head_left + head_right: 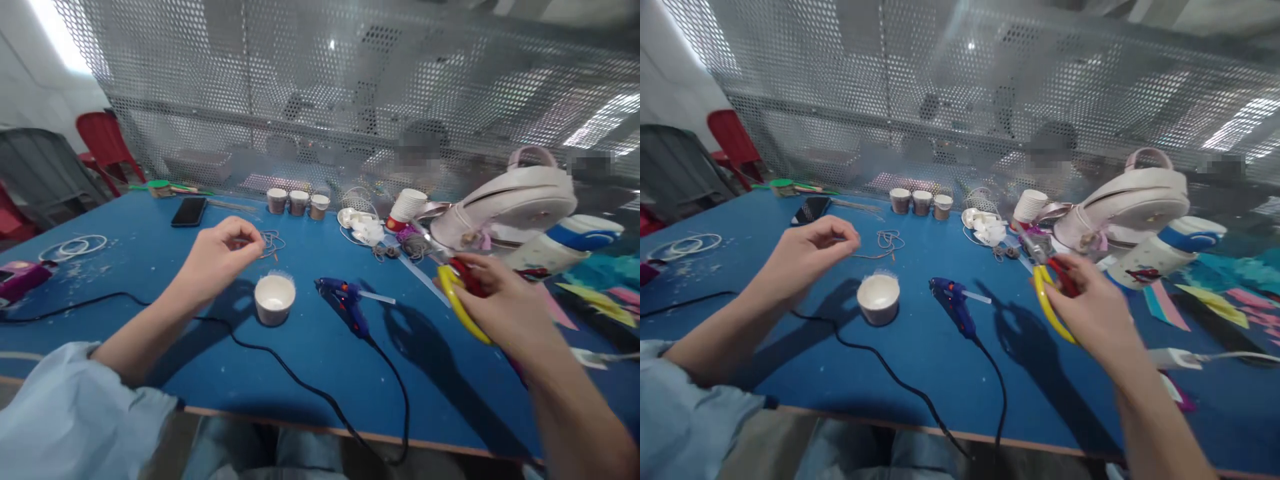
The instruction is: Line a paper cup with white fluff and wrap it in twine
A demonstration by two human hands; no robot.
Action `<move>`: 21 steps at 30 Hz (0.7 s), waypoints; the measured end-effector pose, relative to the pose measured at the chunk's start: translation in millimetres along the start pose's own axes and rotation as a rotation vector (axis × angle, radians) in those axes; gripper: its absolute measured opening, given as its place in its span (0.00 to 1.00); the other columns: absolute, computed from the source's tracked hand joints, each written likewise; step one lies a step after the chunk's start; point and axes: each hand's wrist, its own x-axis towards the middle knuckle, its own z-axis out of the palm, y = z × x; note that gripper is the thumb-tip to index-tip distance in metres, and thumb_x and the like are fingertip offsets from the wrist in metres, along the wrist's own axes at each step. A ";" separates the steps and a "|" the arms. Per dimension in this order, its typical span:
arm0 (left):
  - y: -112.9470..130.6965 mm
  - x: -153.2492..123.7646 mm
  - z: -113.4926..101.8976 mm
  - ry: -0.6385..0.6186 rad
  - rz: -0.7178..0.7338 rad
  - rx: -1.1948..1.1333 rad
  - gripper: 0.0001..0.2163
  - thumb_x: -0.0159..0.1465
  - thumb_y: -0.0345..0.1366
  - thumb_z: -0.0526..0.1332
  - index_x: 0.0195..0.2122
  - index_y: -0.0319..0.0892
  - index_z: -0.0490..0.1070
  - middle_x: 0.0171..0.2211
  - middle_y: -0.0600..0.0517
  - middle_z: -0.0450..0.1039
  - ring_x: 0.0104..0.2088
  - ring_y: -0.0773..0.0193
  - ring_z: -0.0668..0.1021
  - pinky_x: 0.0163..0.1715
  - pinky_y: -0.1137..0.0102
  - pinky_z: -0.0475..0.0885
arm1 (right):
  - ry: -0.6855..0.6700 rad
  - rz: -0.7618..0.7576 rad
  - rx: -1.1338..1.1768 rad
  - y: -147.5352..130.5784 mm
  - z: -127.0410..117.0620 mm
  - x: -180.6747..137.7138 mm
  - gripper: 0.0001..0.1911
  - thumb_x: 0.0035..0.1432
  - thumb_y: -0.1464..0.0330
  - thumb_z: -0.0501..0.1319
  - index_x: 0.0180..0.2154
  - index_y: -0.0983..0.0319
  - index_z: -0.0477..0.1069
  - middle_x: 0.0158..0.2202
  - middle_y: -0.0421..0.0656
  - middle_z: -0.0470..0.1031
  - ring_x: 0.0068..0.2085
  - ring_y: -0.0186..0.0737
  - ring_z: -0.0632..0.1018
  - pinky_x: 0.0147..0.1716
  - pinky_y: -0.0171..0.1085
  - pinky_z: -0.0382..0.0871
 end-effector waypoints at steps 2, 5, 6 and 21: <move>5.5 16.2 -1.1 0.009 -0.013 0.096 0.04 0.53 0.35 0.61 0.24 0.41 0.71 0.27 0.55 0.71 0.30 0.66 0.73 0.34 0.71 0.68 | -0.160 0.024 -0.024 22.0 28.3 7.9 0.29 0.47 0.55 0.61 0.48 0.64 0.70 0.40 0.50 0.79 0.40 0.48 0.80 0.40 0.45 0.74; 0.2 39.4 3.5 -0.012 -0.024 0.192 0.04 0.52 0.34 0.60 0.24 0.40 0.72 0.24 0.55 0.71 0.27 0.68 0.71 0.31 0.72 0.66 | -0.269 0.030 -0.042 48.9 65.4 10.1 0.25 0.47 0.57 0.62 0.45 0.63 0.72 0.36 0.48 0.80 0.36 0.47 0.80 0.37 0.43 0.73; -5.2 45.9 6.2 -0.033 -0.036 0.215 0.05 0.52 0.35 0.60 0.24 0.39 0.72 0.23 0.55 0.71 0.26 0.68 0.71 0.30 0.72 0.65 | -0.297 0.035 -0.054 55.0 74.1 8.0 0.24 0.47 0.57 0.62 0.45 0.62 0.72 0.35 0.47 0.80 0.35 0.48 0.80 0.35 0.43 0.73; -137.8 68.2 -106.8 0.052 -0.514 0.791 0.12 0.64 0.39 0.59 0.44 0.36 0.71 0.42 0.48 0.73 0.39 0.60 0.77 0.39 0.63 0.74 | -0.589 0.004 -0.359 68.4 84.7 -3.0 0.30 0.54 0.49 0.52 0.54 0.56 0.67 0.44 0.49 0.79 0.40 0.56 0.79 0.33 0.44 0.69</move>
